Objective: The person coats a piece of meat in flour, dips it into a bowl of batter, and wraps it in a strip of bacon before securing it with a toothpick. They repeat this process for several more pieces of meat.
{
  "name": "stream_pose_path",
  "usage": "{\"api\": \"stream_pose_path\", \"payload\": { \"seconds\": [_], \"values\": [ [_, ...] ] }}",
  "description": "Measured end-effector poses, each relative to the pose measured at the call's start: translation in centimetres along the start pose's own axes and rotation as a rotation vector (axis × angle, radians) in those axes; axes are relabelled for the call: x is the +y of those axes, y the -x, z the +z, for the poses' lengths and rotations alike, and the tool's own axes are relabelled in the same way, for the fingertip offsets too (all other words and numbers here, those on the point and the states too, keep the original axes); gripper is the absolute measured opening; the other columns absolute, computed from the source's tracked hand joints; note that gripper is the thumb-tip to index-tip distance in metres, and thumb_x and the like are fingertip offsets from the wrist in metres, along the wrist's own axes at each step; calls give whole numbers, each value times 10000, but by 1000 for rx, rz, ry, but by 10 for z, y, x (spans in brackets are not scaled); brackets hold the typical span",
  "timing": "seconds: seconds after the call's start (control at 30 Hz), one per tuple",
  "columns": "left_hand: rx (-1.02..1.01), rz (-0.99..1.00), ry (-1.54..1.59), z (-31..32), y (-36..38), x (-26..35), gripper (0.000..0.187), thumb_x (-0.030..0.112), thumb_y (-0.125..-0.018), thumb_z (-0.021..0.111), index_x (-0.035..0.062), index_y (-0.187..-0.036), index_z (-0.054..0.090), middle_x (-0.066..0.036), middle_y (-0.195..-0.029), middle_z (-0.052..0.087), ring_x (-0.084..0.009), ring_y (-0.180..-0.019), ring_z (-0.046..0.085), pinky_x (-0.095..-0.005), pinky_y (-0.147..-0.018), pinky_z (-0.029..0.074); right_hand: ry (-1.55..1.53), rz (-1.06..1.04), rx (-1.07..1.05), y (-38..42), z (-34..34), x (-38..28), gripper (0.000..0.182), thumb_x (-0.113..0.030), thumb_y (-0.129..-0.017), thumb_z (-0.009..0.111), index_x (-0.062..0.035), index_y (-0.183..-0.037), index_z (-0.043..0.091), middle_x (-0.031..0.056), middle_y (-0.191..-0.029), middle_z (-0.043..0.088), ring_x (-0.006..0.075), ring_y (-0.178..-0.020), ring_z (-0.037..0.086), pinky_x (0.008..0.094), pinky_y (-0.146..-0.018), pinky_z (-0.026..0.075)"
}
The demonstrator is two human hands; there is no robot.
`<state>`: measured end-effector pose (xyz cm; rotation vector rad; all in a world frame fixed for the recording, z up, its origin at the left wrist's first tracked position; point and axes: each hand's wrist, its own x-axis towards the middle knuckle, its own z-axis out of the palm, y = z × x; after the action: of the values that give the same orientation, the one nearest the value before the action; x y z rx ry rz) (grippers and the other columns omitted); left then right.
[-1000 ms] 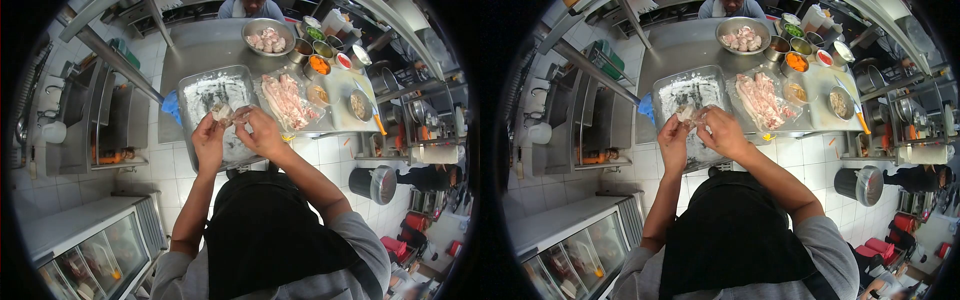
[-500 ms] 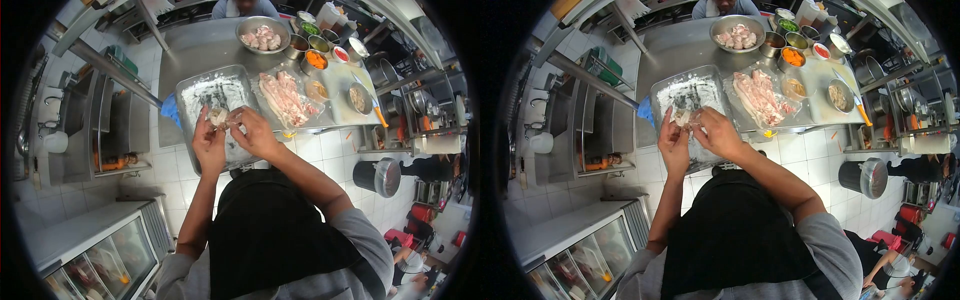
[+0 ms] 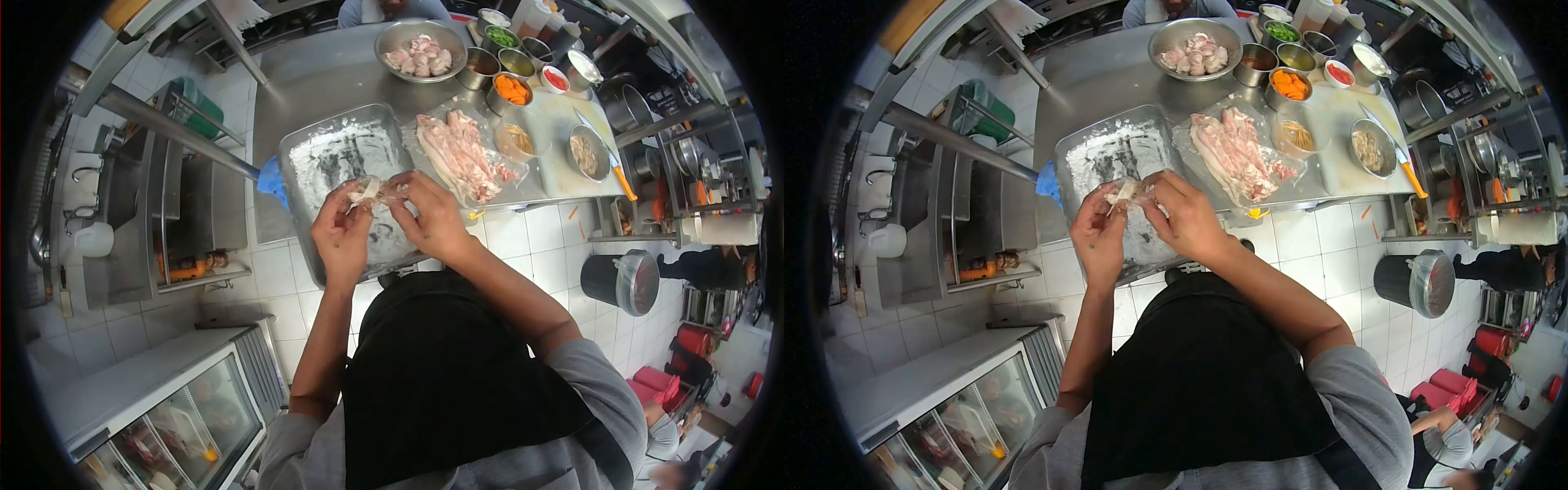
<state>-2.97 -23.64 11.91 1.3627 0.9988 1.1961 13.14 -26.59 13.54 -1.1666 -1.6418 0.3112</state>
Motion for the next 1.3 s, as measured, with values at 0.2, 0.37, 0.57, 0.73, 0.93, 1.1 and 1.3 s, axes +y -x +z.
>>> {"api": "stream_pose_path", "payload": {
  "seconds": [0.2,0.37,0.57,0.73,0.93,1.1,1.3],
  "values": [
    [13,-13,55,11,1,-10,321,-83,-898,636,-42,-1216,644,-76,-1064,699,-50,-868,603,-176,-689,480,23,4,36,8,-4,9,89,24,-838,670,17,-912,621,180,-971,632,379,-845,640,410,-713,527],
    [-2,-19,62,18,1,-10,299,-58,-916,642,-48,-1215,645,-103,-1129,688,-91,-962,628,-208,-759,524,60,47,34,11,-9,12,83,16,-833,679,17,-897,625,166,-966,634,367,-829,641,403,-702,528],
    [-9,-32,9,24,3,-14,298,-60,-916,638,-53,-1214,649,-109,-1149,679,-88,-936,629,-212,-756,525,29,77,34,17,-14,17,80,25,-840,675,16,-912,644,159,-977,634,342,-855,646,387,-719,526],
    [-44,-58,-78,35,3,-19,303,-51,-912,643,-39,-1215,658,-80,-1086,694,-75,-873,623,-200,-715,508,27,128,43,25,-20,25,86,10,-836,685,8,-909,639,158,-972,624,342,-861,638,384,-719,521],
    [-17,-42,-121,61,3,-26,303,-56,-907,634,-42,-1209,660,-77,-1010,702,-78,-819,630,-213,-699,501,27,170,51,32,-31,45,94,0,-829,691,4,-909,641,156,-956,606,333,-843,632,389,-721,518],
    [-94,-29,-117,83,-10,-48,315,-86,-893,611,-51,-1203,654,-102,-1053,700,-107,-886,648,-237,-758,521,123,196,22,41,-47,75,109,-28,-841,686,5,-938,648,145,-988,610,329,-871,635,392,-731,524],
    [-92,123,-164,103,-116,-60,366,-97,-881,603,-51,-1244,600,-127,-1127,672,-180,-994,656,-291,-844,536,97,273,178,30,-114,86,289,-18,-835,662,3,-1118,611,162,-1161,580,321,-927,634,374,-763,543]
  ]
}}
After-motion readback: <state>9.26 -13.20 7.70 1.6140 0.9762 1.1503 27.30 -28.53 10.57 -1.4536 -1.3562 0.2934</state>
